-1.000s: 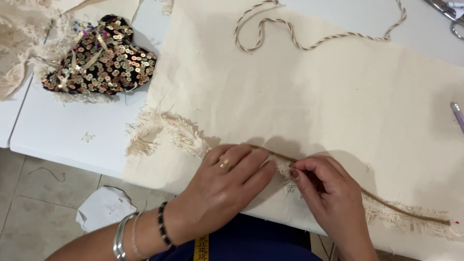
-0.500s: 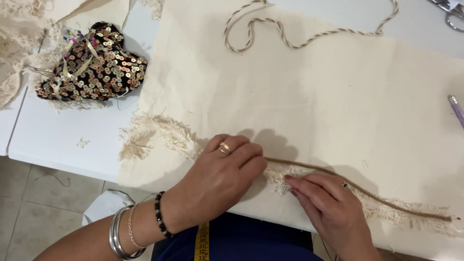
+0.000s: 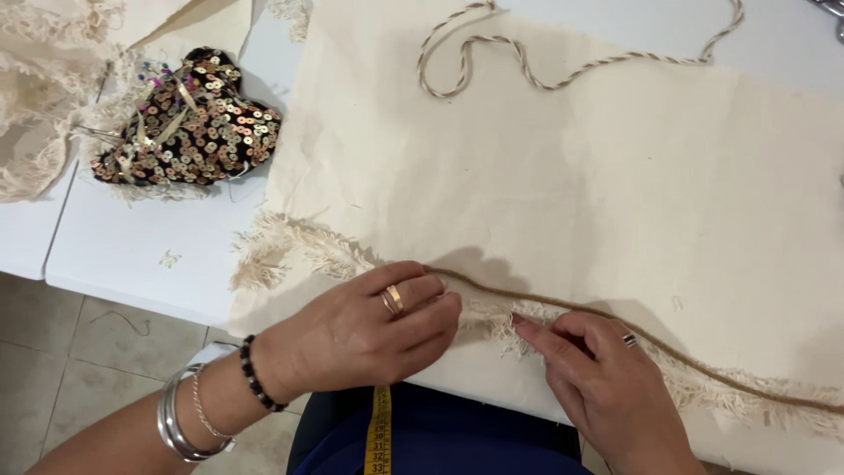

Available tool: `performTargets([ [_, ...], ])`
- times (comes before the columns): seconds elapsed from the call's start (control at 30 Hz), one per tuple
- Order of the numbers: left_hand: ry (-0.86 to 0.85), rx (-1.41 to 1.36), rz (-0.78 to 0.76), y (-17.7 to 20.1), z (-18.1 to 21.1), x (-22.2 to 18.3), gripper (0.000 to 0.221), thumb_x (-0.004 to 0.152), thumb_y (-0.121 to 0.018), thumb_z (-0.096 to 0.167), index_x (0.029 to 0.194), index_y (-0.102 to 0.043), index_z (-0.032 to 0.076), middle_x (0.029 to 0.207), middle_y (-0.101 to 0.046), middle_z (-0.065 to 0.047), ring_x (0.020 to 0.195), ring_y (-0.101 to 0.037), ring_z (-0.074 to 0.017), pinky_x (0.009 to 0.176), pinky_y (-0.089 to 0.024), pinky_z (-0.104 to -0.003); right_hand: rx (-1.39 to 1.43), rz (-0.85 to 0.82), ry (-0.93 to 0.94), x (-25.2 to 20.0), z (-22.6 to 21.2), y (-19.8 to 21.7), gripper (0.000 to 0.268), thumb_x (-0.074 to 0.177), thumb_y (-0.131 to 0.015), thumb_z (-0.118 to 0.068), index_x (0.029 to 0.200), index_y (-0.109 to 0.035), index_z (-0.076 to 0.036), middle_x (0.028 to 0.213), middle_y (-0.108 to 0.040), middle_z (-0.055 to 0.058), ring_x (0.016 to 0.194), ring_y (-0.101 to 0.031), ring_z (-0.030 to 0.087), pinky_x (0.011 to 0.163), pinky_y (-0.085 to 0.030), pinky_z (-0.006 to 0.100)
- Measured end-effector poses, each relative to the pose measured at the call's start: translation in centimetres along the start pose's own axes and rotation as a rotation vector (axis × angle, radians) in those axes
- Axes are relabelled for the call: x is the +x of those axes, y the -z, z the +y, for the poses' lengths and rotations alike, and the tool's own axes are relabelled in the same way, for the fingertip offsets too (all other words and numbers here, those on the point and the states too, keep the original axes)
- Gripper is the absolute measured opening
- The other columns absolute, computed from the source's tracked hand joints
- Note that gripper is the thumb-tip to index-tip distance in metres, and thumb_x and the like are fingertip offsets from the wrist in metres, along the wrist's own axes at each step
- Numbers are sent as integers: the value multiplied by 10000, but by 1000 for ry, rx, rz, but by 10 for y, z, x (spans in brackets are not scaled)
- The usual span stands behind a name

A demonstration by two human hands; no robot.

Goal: Pinning a decorative rope trim onto a piece of fabric for assembly

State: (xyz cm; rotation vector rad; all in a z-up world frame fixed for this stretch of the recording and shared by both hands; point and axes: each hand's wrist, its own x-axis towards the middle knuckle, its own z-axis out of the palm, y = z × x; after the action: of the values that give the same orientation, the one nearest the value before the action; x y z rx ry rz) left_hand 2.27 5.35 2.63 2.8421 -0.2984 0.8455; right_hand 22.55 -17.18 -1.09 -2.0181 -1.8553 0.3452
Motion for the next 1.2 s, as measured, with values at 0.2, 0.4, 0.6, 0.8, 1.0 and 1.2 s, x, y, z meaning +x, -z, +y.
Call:
performTargets([
  [0.2,-25,13,-72,10,-14,-13,69,1041,-676,46,976,-698,55,1038,-653,-68,869,-619,-216,849,-559,-347,-352,-17,150,14,-8,4,667,772,-643,68,1322,-647,-309,978,-554,25,758,-588,240,524,-529,414],
  [0.4,9,-43,-63,0,-21,-27,82,1002,-661,-25,1044,-682,42,1095,-621,-92,929,-618,-233,835,-501,-353,-444,-289,182,32,-21,17,901,739,-617,57,1525,-476,-360,1078,-558,46,740,-643,277,673,-567,446],
  [0.6,8,-18,-2,-1,-23,-32,43,1019,-680,-1,1030,-682,40,1072,-632,-79,910,-621,-218,806,-504,-344,-32,-256,225,35,-28,43,498,811,-613,-42,1246,-710,-263,1141,-648,-2,991,-630,238,828,-498,385],
  [0.8,-1,22,74,1,-21,-31,98,1048,-661,29,954,-675,52,1027,-630,-50,878,-582,-202,763,-485,-344,32,4,63,38,-36,12,376,895,-738,-164,1264,-685,-112,1195,-709,36,1072,-695,196,917,-574,328],
  [1.0,8,-9,113,-3,-23,-34,151,1059,-640,42,912,-671,58,1048,-640,-59,897,-584,-207,782,-492,-346,214,-74,64,36,-32,16,132,849,-768,-161,979,-792,-175,1119,-712,15,1036,-715,172,897,-588,290],
  [1.2,7,32,109,-4,-24,-33,133,1056,-635,31,929,-670,53,1027,-633,-56,865,-577,-202,747,-477,-343,77,25,72,39,-40,10,414,808,-846,-192,1199,-724,-138,1135,-691,27,1009,-670,185,843,-588,277],
])
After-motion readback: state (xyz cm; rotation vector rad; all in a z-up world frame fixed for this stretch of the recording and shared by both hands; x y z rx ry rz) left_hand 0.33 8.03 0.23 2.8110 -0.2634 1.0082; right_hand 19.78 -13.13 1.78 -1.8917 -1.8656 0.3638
